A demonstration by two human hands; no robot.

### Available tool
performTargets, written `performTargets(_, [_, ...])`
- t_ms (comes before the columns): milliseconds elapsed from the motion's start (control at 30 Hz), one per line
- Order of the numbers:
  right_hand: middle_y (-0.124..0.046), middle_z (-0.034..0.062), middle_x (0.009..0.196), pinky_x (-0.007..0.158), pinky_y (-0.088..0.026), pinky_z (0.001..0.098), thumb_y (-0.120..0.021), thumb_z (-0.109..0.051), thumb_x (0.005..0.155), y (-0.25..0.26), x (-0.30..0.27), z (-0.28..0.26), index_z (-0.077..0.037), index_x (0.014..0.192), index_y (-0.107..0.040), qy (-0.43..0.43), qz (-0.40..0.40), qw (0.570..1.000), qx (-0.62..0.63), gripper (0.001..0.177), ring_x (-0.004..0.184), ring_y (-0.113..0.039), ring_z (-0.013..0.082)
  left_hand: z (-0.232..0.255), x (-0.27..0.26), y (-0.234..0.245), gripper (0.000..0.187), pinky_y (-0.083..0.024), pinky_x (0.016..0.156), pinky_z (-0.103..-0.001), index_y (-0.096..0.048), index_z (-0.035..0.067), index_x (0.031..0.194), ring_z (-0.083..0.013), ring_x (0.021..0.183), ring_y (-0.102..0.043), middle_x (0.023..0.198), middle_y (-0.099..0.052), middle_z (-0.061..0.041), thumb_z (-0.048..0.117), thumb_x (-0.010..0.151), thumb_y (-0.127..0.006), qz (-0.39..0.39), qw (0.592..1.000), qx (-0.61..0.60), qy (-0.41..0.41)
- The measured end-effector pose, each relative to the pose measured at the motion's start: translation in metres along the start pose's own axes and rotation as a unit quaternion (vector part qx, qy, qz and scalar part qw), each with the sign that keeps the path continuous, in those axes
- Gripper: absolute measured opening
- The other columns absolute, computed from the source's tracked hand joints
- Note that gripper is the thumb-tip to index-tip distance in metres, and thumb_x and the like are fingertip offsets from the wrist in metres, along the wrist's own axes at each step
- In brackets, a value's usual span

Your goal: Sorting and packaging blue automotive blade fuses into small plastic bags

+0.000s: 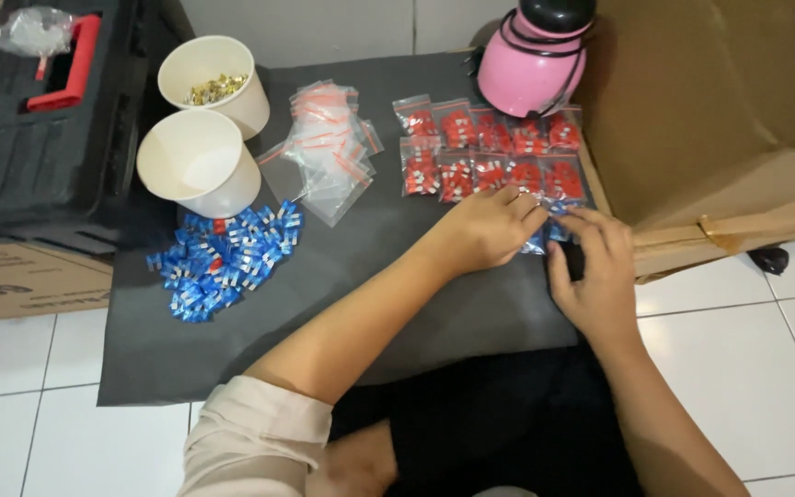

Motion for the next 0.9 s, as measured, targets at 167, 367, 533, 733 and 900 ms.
performTargets(167, [-0.067, 0.0175, 0.12, 0.105, -0.046, 0.0489, -0.076, -0.002, 0.092, -0.003, -0.003, 0.003, 0.0, 0.116, -0.07, -0.001, -0.005, 1.0, -0.012, 0.025, 0.113, -0.063, 0.0395, 0.004, 0.013, 0.048, 0.031, -0.057, 0.066, -0.035, -0.066, 0.014, 0.1, -0.0245, 0.087, -0.064, 0.086, -0.062, -0.004, 0.041, 0.092, -0.055, 0.061, 0.997, -0.01, 0.038])
performTargets(367, [-0.066, 0.0233, 0.124, 0.106, -0.045, 0.05, -0.07, -0.002, 0.099, 0.003, 0.0, -0.009, 0.005, 0.122, -0.068, 0.007, -0.015, 1.0, -0.012, 0.024, 0.115, -0.062, 0.0419, 0.006, 0.019, 0.063, 0.027, -0.054, 0.067, -0.036, -0.067, 0.014, 0.092, -0.0239, 0.088, -0.063, 0.085, -0.063, -0.002, 0.04, 0.092, -0.06, 0.031, 0.996, -0.043, 0.074])
performTargets(533, [-0.067, 0.0267, 0.129, 0.108, -0.041, 0.0479, -0.063, -0.003, 0.108, 0.01, 0.005, -0.029, 0.008, 0.126, -0.067, 0.015, 0.008, 0.999, -0.036, 0.022, 0.119, -0.063, 0.0413, -0.016, 0.021, 0.087, 0.019, -0.05, 0.057, -0.042, -0.066, 0.01, 0.093, -0.0276, 0.082, -0.061, 0.086, -0.061, -0.005, 0.028, 0.097, -0.061, 0.004, 0.994, -0.069, 0.08])
performTargets(733, [-0.074, -0.0031, 0.12, 0.104, -0.024, 0.043, -0.073, -0.019, 0.102, -0.023, 0.015, -0.066, -0.019, 0.111, -0.077, 0.085, -0.077, 0.986, -0.119, 0.01, 0.117, -0.066, 0.0236, -0.052, -0.005, 0.143, 0.009, -0.046, 0.064, -0.042, -0.059, 0.012, 0.088, -0.0289, 0.083, -0.059, 0.087, -0.057, -0.004, 0.018, 0.095, -0.059, 0.038, 0.991, -0.055, 0.112])
performTargets(900, [-0.075, 0.0005, 0.111, 0.095, -0.034, 0.0413, -0.074, -0.02, 0.096, -0.073, 0.041, -0.096, -0.02, 0.11, -0.076, 0.165, -0.072, 0.984, 0.003, 0.015, 0.106, -0.069, 0.0241, -0.112, -0.069, 0.209, 0.008, -0.06, 0.069, -0.036, -0.07, 0.017, 0.099, -0.0278, 0.083, -0.073, 0.088, -0.07, -0.003, 0.023, 0.095, -0.07, 0.093, 0.957, -0.006, 0.275])
Point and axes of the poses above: each hand's wrist, its own x-axis towards the middle knuckle, its own y-axis out of the back of the hand, z = x × y, the point moved 8 cm from there along x, towards the middle knuckle
